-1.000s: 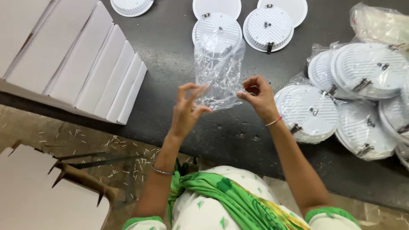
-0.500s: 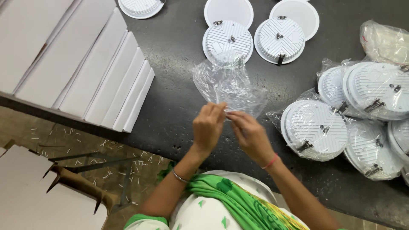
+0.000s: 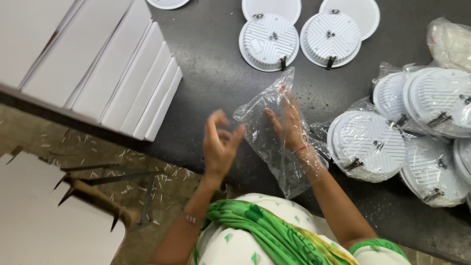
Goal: The person wraps round LED ceiling light panels in clear plastic film at a workbench. They pull a plastic sheet over each panel, tuck and fold the film around it, place the wrapped panel on a growing stack, and occasionally open a white bag to collect the wrapped units.
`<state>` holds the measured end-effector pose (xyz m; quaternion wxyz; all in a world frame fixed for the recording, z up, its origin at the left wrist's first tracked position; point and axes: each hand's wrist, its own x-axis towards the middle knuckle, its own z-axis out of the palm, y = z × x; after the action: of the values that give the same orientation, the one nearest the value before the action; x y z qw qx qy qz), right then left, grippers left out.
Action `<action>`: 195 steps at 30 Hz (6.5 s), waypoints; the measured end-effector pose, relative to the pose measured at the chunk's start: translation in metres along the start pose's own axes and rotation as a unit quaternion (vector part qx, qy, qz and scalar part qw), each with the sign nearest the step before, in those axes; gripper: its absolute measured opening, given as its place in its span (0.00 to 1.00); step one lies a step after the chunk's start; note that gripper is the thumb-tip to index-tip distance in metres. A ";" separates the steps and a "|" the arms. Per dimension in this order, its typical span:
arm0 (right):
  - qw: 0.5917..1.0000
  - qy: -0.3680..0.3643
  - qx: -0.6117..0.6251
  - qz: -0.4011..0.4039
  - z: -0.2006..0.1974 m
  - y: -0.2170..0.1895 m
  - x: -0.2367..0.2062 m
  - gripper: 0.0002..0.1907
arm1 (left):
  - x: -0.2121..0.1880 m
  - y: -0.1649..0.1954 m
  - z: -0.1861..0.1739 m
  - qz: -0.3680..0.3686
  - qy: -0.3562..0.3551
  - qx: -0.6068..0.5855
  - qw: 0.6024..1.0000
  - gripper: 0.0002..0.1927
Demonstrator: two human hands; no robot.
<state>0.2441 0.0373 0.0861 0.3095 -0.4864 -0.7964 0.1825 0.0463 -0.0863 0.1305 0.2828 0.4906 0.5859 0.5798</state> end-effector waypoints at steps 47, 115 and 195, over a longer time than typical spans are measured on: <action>0.831 0.036 0.394 0.391 0.015 0.096 0.180 0.25 | 0.097 -0.109 0.028 0.123 -0.187 0.332 0.916 0.42; 0.973 0.143 -0.079 -0.160 -0.080 -0.026 -0.039 0.38 | 0.070 0.029 0.097 -0.132 -0.288 -0.446 0.837 0.54; 0.484 -0.028 0.827 0.285 -0.023 0.006 -0.077 0.31 | 0.030 -0.049 0.055 0.452 -0.282 0.186 0.825 0.23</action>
<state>0.2895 -0.0283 0.0756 0.4777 -0.2013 -0.1040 0.8488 0.0725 -0.0294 0.0816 0.0452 0.8859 0.2897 0.3594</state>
